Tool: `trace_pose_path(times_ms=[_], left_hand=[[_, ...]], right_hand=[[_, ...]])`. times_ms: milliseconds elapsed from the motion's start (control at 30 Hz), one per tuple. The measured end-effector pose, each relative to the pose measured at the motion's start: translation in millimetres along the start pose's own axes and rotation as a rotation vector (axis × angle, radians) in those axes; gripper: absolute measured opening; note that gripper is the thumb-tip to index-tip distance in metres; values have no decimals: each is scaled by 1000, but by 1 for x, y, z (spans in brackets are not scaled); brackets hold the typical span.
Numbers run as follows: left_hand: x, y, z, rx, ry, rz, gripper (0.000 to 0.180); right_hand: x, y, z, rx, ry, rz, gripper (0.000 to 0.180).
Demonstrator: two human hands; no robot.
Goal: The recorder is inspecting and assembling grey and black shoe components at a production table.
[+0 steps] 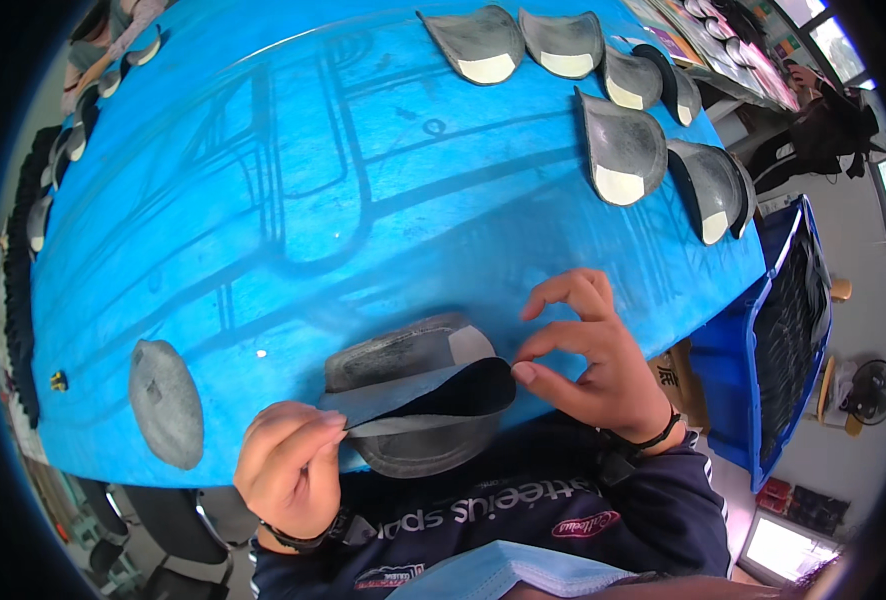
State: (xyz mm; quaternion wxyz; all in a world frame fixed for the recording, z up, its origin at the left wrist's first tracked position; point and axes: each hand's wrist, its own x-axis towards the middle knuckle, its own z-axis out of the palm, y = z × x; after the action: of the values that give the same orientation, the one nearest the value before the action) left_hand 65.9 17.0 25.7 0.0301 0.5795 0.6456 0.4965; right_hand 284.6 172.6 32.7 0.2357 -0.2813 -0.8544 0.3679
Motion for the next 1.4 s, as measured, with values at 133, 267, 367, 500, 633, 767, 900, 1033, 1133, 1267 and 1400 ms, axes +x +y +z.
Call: trace_pose_path(times_ms=[133, 267, 367, 500, 633, 767, 900, 1033, 1133, 1267, 1400], left_hand=[[-2, 0, 1, 11, -1, -11, 17], [-2, 1, -1, 21, -21, 4, 18], [1, 3, -4, 7, -81, 6, 20], [9, 8, -7, 18, -196, 35, 24], [12, 9, -6, 44, -241, 53, 26], [14, 10, -5, 54, -266, 44, 25], [18, 11, -4, 47, -293, 14, 24], [19, 13, -4, 92, -310, -15, 20], [17, 13, -10, 120, -275, -60, 17], [8, 3, -3, 95, -243, -69, 13], [-8, -15, 9, -21, -96, 16, 11]], right_hand=[[0, -2, 1, 57, -18, -2, 8], [-1, 1, 3, 50, -15, -12, 9], [-2, 4, 1, -31, -49, -13, 10], [-3, 9, 5, -71, -19, -6, 11], [-3, 14, 10, -108, -8, 2, 12], [-3, 15, 11, -123, -8, 16, 12], [-1, 13, 14, -162, -14, -2, 10], [0, 18, 17, -300, 102, 69, 10], [1, 21, 19, -292, 169, 13, 10], [0, 23, 18, -223, 183, 46, 15], [-1, 22, 21, 103, 360, 0, 30]])
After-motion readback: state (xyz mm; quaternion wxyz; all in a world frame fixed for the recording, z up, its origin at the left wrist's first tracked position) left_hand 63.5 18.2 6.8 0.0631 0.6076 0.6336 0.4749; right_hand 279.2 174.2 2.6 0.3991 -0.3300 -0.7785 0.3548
